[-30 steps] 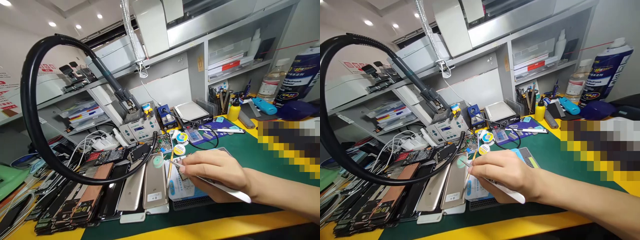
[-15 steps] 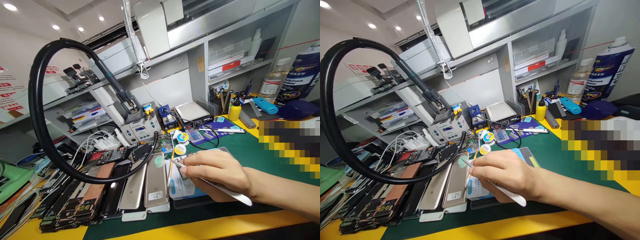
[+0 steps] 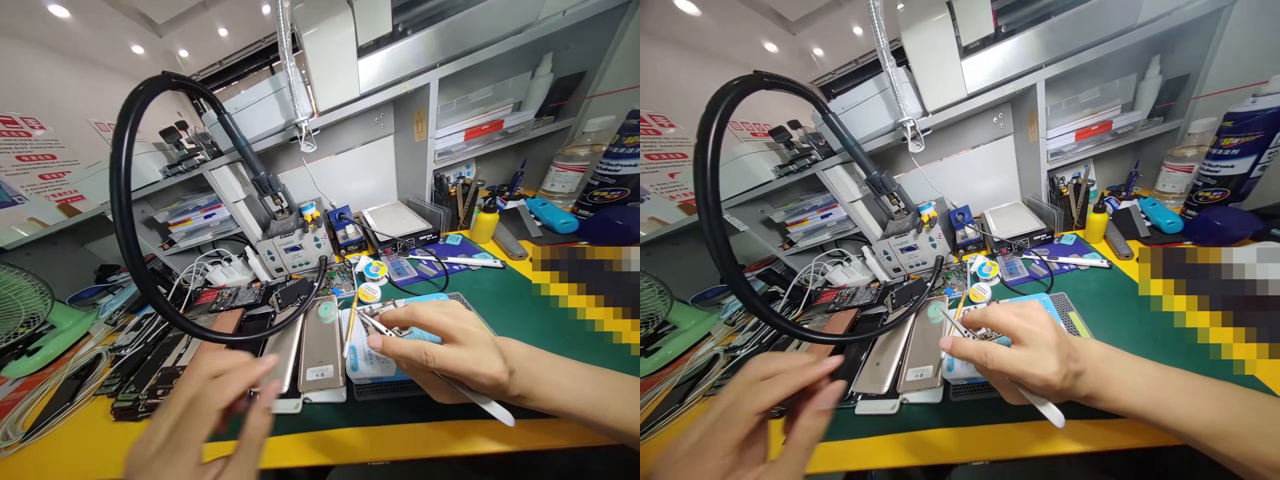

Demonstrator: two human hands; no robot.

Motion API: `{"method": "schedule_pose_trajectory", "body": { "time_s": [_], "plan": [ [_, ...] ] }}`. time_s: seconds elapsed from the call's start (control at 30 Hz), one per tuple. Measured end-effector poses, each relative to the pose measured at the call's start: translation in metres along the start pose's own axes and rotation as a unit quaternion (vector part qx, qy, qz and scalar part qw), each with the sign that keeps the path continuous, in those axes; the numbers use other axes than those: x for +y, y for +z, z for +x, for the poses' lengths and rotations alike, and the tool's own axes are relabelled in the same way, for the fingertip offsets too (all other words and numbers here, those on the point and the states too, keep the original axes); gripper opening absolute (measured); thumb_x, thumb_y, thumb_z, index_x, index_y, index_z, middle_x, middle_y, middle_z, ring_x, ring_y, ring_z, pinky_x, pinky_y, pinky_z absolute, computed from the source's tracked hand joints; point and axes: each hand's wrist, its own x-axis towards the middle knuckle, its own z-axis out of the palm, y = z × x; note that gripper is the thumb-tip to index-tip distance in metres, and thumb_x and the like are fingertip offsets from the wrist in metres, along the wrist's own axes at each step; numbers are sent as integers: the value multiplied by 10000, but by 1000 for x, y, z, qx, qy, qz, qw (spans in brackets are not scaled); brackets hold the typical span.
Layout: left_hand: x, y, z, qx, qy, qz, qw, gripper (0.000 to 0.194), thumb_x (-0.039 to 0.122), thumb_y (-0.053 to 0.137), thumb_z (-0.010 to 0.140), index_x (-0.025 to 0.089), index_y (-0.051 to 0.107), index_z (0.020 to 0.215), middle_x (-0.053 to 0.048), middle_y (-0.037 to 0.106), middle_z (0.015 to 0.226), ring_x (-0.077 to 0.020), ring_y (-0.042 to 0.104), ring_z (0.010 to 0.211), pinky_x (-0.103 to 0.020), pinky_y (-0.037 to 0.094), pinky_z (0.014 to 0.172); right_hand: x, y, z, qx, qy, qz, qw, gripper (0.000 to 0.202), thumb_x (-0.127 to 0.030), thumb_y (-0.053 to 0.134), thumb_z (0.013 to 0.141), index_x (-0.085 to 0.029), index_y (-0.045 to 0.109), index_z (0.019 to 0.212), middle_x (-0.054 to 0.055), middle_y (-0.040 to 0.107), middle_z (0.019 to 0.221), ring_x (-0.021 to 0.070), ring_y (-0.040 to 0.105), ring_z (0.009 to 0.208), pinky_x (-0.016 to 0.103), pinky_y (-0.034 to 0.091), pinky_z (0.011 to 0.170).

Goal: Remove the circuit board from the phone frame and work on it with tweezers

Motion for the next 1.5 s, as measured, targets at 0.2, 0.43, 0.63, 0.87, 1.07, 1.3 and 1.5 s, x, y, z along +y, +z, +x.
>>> {"method": "schedule_pose_trajectory", "body": {
  "time_s": [0.2,0.43,0.63,0.87,1.07,1.3,1.5],
  "plan": [
    [53,46,56,-54,129,-66,988,372,154,663,914,169,602,1280,-35,688,898,-134,647,736,-276,484,649,-1,-12,9,-1,0,-27,1000,339,-99,592,892,-217,646,1205,84,734,1000,167,734,833,243,580,691],
    [52,58,52,-41,133,-78,987,420,83,665,888,187,610,1292,-20,647,873,-106,570,665,-254,445,613,-2,-15,9,-24,-10,-40,999,269,-127,542,931,-231,646,1157,75,756,1022,178,736,827,262,587,682],
    [53,58,49,-9,121,-55,991,321,61,666,880,229,637,1152,7,644,859,-90,607,687,-242,471,695,1,-11,8,-12,-14,-11,1000,291,-90,581,903,-162,670,1170,119,743,997,179,723,808,272,578,662],
    [53,68,46,14,60,-117,991,261,75,677,863,226,622,1068,-3,659,870,-118,628,745,-254,473,723,-1,-6,8,-1,24,14,1000,340,-49,582,887,-187,685,1180,90,726,988,153,708,784,238,555,655],
    [51,66,50,-86,-296,-500,809,135,273,666,944,209,682,827,11,546,792,-82,484,647,-196,385,558,1,-6,16,6,119,180,976,360,-4,612,896,-183,674,1202,88,703,977,151,693,804,229,564,690],
    [43,69,48,-156,-465,-679,546,187,346,673,927,166,691,880,75,367,560,-29,186,452,-148,150,387,6,-7,18,6,150,241,959,399,35,629,867,-184,686,1196,86,710,984,166,682,862,271,572,760],
    [47,70,52,-143,-484,-706,497,173,310,685,904,141,724,898,33,477,681,-15,245,462,-124,176,359,6,-4,13,-3,145,249,958,467,48,635,858,-215,674,1242,78,710,1046,162,691,905,263,576,795]
  ]
}}
